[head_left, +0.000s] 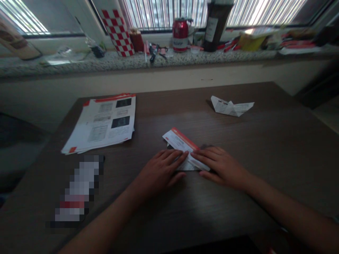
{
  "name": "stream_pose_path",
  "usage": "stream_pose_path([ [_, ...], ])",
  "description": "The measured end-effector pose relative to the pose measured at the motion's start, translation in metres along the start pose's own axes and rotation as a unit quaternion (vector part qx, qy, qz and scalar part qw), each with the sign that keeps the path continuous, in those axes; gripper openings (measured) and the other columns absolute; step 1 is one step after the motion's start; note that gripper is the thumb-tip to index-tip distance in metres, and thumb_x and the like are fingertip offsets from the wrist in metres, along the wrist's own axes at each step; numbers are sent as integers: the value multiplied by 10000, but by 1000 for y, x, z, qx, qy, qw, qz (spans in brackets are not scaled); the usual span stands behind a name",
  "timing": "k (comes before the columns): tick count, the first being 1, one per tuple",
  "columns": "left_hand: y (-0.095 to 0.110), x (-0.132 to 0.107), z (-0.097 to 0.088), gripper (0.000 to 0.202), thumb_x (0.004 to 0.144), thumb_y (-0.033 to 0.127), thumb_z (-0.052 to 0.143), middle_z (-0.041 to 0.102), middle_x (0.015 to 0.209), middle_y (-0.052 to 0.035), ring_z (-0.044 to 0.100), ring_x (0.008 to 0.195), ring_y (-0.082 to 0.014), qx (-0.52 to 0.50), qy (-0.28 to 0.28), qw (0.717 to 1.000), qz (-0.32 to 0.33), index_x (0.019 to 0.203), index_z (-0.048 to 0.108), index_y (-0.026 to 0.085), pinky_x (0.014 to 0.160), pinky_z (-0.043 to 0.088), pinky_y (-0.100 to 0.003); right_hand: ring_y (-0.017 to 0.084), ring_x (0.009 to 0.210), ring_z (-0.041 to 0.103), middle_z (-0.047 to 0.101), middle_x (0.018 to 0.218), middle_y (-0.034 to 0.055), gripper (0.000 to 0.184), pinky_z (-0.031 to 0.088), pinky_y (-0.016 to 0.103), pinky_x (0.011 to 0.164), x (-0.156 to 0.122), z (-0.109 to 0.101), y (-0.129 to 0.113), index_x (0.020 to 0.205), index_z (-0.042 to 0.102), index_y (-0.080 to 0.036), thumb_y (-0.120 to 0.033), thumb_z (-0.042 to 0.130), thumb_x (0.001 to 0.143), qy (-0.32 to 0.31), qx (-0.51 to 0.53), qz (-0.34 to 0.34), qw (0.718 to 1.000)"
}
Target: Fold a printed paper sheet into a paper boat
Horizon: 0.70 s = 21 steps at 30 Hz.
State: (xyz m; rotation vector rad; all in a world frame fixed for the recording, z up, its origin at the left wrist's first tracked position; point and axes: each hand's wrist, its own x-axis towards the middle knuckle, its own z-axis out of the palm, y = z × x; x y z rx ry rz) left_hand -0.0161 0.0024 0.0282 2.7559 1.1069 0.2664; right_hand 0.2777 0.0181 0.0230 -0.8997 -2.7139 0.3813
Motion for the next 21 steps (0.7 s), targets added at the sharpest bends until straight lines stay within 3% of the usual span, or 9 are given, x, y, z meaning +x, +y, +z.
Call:
stream_pose_path([
  [4,-4,0,2,569,1095,504,479,533,1556,-142,500,1434,-307,10,-5,1000,23,1571,457,194,1210,387,-504,316,1372,548,589,1526,128,588,457,544,1115,1,-1,6,1574,471,-221,-504,500,1059,11,59,-16,998],
  [12,-4,0,3,581,1092,464,503,476,1622,-127,437,1502,-290,-3,-17,1000,25,1595,409,190,1267,317,-506,251,1547,378,418,1671,84,600,275,531,1283,7,9,7,1642,345,-239,-380,503,1081,-25,-4,-25,999],
  [17,-3,3,2,546,1088,477,516,519,1591,-118,445,1500,-281,-3,-16,1000,19,1552,467,194,1274,300,-508,268,1525,412,453,1649,90,553,304,546,1266,11,10,8,1590,436,-202,-405,508,1081,-25,-17,-27,999],
  [21,-4,3,1,567,1092,466,512,509,1604,-110,432,1511,-262,-7,-13,1000,17,1579,426,188,1288,265,-508,290,1483,461,501,1619,88,527,346,562,1229,13,9,9,1552,491,-192,-435,495,1085,-17,-28,-28,999],
])
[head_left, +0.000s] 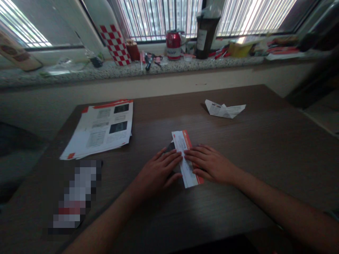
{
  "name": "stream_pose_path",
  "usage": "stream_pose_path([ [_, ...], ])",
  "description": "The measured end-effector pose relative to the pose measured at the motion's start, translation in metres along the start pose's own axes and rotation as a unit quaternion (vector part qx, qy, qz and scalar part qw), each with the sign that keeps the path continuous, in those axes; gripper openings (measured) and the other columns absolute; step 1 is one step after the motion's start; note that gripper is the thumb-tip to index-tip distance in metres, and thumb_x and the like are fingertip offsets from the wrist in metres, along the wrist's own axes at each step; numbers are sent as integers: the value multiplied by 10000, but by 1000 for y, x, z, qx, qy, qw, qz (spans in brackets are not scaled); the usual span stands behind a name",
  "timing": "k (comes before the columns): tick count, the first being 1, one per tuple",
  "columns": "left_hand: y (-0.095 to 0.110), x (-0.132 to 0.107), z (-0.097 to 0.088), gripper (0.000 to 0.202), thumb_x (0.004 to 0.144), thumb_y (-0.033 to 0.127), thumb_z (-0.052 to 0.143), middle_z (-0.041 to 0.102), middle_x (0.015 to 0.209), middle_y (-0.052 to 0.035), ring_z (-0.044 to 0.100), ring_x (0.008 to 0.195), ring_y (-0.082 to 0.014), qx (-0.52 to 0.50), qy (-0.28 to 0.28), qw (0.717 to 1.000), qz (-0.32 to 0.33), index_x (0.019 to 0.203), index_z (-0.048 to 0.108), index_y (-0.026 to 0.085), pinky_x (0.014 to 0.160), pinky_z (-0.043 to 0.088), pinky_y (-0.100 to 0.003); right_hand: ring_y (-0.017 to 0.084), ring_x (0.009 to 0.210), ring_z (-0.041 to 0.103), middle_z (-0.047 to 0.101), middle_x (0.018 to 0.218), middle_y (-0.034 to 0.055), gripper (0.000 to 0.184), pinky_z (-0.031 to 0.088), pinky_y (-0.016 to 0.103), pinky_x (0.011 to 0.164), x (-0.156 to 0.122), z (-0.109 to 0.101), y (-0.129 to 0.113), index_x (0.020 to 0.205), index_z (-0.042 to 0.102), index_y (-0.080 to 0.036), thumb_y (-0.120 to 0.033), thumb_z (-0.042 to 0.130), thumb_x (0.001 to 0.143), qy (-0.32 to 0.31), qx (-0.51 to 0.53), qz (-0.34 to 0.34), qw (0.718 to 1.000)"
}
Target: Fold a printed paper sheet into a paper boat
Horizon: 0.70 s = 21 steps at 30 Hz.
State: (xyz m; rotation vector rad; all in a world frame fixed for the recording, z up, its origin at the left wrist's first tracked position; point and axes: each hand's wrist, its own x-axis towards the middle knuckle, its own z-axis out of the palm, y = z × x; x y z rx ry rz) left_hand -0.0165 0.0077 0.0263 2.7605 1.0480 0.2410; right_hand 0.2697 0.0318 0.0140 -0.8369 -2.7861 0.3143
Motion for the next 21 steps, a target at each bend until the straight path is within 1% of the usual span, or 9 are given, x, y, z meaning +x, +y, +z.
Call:
stream_pose_path([
  [2,0,0,0,568,1091,469,509,491,1617,-114,422,1517,-267,6,4,1000,3,1575,431,181,1286,263,-513,292,1461,486,531,1596,89,506,357,565,1218,0,0,0,1539,512,-202,-425,498,1085,10,2,1,1000],
  [4,2,0,0,548,1089,478,508,491,1614,-121,448,1494,-280,19,12,1000,-3,1549,469,183,1264,298,-512,286,1457,494,551,1578,94,486,358,562,1218,-1,0,-1,1525,531,-207,-411,503,1085,23,8,-1,1000],
  [7,6,2,-2,514,1085,499,500,559,1541,-141,543,1392,-308,39,22,998,-33,1488,541,182,1180,402,-510,293,1446,509,558,1569,113,492,399,549,1192,-2,1,-3,1520,539,-197,-423,505,1084,33,22,1,999],
  [9,10,4,-5,515,1092,504,474,602,1484,-151,583,1336,-312,44,20,997,-55,1469,556,163,1134,444,-494,301,1406,549,590,1536,125,489,446,539,1150,-2,0,-6,1514,547,-193,-427,497,1087,40,32,10,999],
  [11,13,7,-8,524,1101,507,437,608,1476,-158,585,1333,-313,46,16,996,-70,1460,556,144,1137,441,-490,304,1348,594,644,1471,137,477,472,534,1120,0,-2,-7,1499,563,-184,-418,493,1089,47,43,11,998],
  [14,15,12,-10,536,1099,518,427,577,1514,-166,562,1372,-322,46,4,996,-76,1455,555,139,1179,402,-508,299,1291,630,691,1397,139,454,469,535,1120,6,-9,-3,1473,587,-176,-398,513,1084,51,53,0,997],
  [17,13,15,-9,525,1084,501,470,563,1529,-168,555,1387,-315,41,-1,997,-71,1457,546,140,1197,391,-504,278,1329,610,667,1438,121,391,471,519,1121,12,-15,8,1437,623,-221,-344,532,1077,66,47,2,997],
  [21,4,14,-1,539,1045,494,562,536,1558,-166,507,1437,-311,25,21,998,-63,1458,532,150,1225,360,-506,269,1374,587,655,1463,102,328,455,528,1147,15,-14,24,1358,681,-239,-320,560,1064,64,35,-4,997],
])
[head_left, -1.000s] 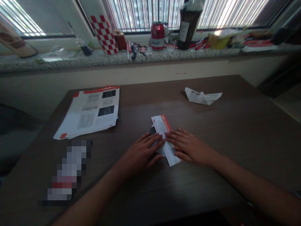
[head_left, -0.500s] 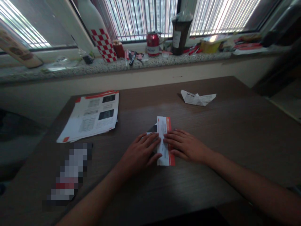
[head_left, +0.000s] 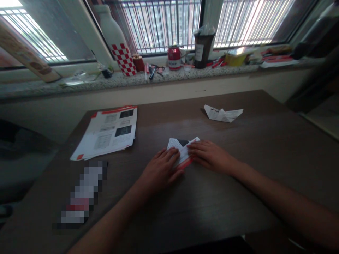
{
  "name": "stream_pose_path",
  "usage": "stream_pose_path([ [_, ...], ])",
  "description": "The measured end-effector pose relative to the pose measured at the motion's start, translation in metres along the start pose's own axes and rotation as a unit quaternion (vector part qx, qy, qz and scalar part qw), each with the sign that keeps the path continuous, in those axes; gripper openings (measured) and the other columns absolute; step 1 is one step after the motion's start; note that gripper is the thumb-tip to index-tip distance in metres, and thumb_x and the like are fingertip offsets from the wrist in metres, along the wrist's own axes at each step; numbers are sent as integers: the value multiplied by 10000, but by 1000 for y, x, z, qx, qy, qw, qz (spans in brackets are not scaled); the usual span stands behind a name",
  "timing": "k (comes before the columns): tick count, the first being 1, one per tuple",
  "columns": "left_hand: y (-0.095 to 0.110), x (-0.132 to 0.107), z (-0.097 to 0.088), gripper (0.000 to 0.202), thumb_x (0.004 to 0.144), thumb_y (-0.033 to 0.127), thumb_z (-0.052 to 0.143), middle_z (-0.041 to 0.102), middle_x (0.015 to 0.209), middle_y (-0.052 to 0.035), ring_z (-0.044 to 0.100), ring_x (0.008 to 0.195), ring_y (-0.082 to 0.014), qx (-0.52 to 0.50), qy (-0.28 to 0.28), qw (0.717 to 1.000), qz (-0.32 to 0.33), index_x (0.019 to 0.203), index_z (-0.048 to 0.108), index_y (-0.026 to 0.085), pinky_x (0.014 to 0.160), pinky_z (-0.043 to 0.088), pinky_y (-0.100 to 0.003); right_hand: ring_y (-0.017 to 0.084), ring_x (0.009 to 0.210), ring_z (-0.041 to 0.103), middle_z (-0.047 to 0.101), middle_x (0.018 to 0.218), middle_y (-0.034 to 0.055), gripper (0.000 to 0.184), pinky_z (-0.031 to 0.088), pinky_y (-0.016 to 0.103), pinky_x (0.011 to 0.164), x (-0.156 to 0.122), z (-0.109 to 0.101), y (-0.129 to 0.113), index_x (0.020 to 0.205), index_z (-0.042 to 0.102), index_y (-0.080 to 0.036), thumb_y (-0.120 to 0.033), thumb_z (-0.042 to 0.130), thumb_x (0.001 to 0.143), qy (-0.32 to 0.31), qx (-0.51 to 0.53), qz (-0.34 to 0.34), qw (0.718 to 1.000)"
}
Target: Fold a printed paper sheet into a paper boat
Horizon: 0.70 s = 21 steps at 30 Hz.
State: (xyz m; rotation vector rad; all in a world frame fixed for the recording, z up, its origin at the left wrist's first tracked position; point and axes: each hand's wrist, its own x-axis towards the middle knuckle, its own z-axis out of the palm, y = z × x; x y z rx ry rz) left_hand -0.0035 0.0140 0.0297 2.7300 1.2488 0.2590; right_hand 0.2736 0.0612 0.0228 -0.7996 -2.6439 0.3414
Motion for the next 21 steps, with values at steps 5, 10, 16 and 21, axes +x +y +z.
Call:
stream_pose_path([
  [5,-3,-4,2,487,1022,440,631,557,1532,-122,536,1389,-323,-14,11,999,-28,1448,562,213,1161,434,-528,271,1430,540,642,1484,91,353,381,568,1219,-7,5,6,1381,660,-231,-330,600,1047,-6,4,-7,1000],
  [10,-4,-10,-2,540,1005,421,655,580,1499,-117,595,1308,-323,-29,9,999,-30,1496,525,236,1090,505,-516,271,1393,579,634,1493,87,362,454,542,1176,-10,5,7,1386,663,-243,-341,617,1041,-14,16,3,1000],
  [16,-4,-15,-5,491,1007,375,648,586,1512,-116,601,1310,-312,-22,19,999,-21,1461,551,213,1109,499,-497,252,1386,593,643,1485,55,404,460,526,1188,-13,3,7,1444,629,-283,-318,617,1042,-16,33,10,999],
  [21,4,-17,-2,569,1039,418,595,526,1571,-137,565,1372,-323,-17,-12,999,-29,1557,464,222,1117,495,-498,270,1473,498,540,1581,75,517,404,542,1229,-19,2,3,1550,519,-275,-330,610,1044,-31,13,-2,999],
])
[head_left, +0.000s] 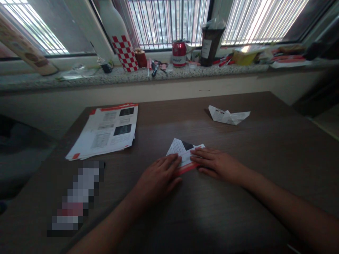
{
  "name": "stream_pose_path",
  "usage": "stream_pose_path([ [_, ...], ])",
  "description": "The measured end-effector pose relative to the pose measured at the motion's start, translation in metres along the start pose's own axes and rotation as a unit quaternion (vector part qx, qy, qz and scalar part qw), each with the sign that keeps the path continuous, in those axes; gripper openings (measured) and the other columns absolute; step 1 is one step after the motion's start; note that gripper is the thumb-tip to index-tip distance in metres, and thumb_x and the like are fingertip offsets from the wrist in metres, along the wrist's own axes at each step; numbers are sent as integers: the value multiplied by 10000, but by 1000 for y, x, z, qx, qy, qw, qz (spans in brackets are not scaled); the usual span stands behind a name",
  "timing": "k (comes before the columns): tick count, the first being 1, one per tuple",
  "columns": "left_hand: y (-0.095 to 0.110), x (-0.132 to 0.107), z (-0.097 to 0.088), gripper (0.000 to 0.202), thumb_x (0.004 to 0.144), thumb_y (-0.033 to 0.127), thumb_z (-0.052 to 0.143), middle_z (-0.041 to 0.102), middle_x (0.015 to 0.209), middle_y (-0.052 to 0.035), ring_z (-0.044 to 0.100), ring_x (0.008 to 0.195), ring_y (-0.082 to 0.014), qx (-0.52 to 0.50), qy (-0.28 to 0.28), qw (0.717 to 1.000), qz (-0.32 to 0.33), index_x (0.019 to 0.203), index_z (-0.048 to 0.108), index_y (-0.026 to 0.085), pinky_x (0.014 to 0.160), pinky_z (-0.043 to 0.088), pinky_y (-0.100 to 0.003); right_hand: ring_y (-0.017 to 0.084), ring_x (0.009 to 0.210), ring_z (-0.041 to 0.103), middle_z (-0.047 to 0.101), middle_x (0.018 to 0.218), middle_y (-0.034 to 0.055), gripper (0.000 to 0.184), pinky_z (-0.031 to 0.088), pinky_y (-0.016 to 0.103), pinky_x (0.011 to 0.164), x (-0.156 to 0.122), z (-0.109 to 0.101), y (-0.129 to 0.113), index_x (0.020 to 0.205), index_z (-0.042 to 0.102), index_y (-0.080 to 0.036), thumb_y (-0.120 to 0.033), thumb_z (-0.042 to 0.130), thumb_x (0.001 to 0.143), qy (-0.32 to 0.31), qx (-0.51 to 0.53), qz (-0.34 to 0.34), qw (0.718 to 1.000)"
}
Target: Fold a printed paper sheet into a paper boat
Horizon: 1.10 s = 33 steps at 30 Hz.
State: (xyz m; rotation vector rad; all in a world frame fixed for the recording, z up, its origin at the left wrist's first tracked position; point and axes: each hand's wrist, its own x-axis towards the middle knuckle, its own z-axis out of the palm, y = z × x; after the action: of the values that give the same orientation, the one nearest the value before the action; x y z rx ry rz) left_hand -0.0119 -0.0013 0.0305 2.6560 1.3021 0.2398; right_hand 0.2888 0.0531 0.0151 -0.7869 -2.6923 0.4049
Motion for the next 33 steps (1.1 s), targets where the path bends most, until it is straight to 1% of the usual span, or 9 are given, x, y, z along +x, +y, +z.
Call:
stream_pose_path([
  [2,2,-2,3,622,1049,480,566,465,1622,-146,515,1428,-347,8,-15,1000,-4,1604,405,249,1131,478,-530,275,1510,443,489,1619,84,543,377,548,1243,-2,-1,-1,1577,480,-269,-339,597,1051,-14,-2,-2,1000],
  [4,3,-3,6,627,1069,496,522,414,1659,-148,454,1483,-353,11,-23,1000,-3,1626,373,249,1170,435,-549,267,1538,395,449,1645,77,567,355,540,1256,-3,-2,0,1603,433,-273,-344,580,1061,-31,11,3,999],
  [7,0,-3,8,604,1094,462,481,353,1698,-117,376,1542,-315,3,-31,999,11,1639,347,239,1234,364,-519,244,1547,377,435,1657,50,557,339,512,1270,-4,-5,4,1613,412,-296,-333,551,1075,-49,40,12,998],
  [11,-7,-4,9,589,1122,419,428,275,1729,-78,293,1585,-263,-2,-35,999,25,1668,277,257,1277,296,-480,233,1512,441,475,1635,54,504,370,488,1256,-1,-7,10,1577,477,-279,-320,541,1079,-51,55,15,997],
  [15,-11,-6,13,617,1140,410,369,189,1743,-77,201,1610,-256,-2,-48,998,35,1696,166,235,1297,238,-482,237,1466,507,537,1591,73,443,413,481,1228,2,-6,13,1516,556,-250,-328,538,1081,-27,47,10,998],
  [19,-10,-6,14,625,1142,449,339,149,1744,-73,155,1618,-250,6,-75,997,21,1697,164,220,1309,202,-466,250,1441,537,564,1566,83,401,420,477,1223,3,-3,16,1458,622,-251,-340,553,1074,-11,38,10,999],
  [23,-7,-3,7,613,1133,458,375,178,1743,-54,197,1611,-240,-2,-79,997,13,1687,217,247,1308,218,-452,256,1423,558,580,1551,80,395,433,463,1215,3,-4,17,1444,641,-260,-333,580,1060,-7,39,12,999],
  [28,-9,0,1,580,1087,396,523,344,1704,-46,353,1560,-256,-24,-36,999,17,1633,359,288,1270,316,-492,258,1378,601,628,1502,79,385,459,472,1194,3,-4,17,1417,656,-257,-337,613,1043,5,33,15,999],
  [33,-13,1,6,459,1066,313,580,479,1632,-54,509,1453,-281,-52,5,998,20,1522,525,296,1173,457,-504,284,1333,638,665,1450,117,337,497,504,1155,4,-3,15,1347,698,-203,-327,603,1048,4,6,-3,1000],
])
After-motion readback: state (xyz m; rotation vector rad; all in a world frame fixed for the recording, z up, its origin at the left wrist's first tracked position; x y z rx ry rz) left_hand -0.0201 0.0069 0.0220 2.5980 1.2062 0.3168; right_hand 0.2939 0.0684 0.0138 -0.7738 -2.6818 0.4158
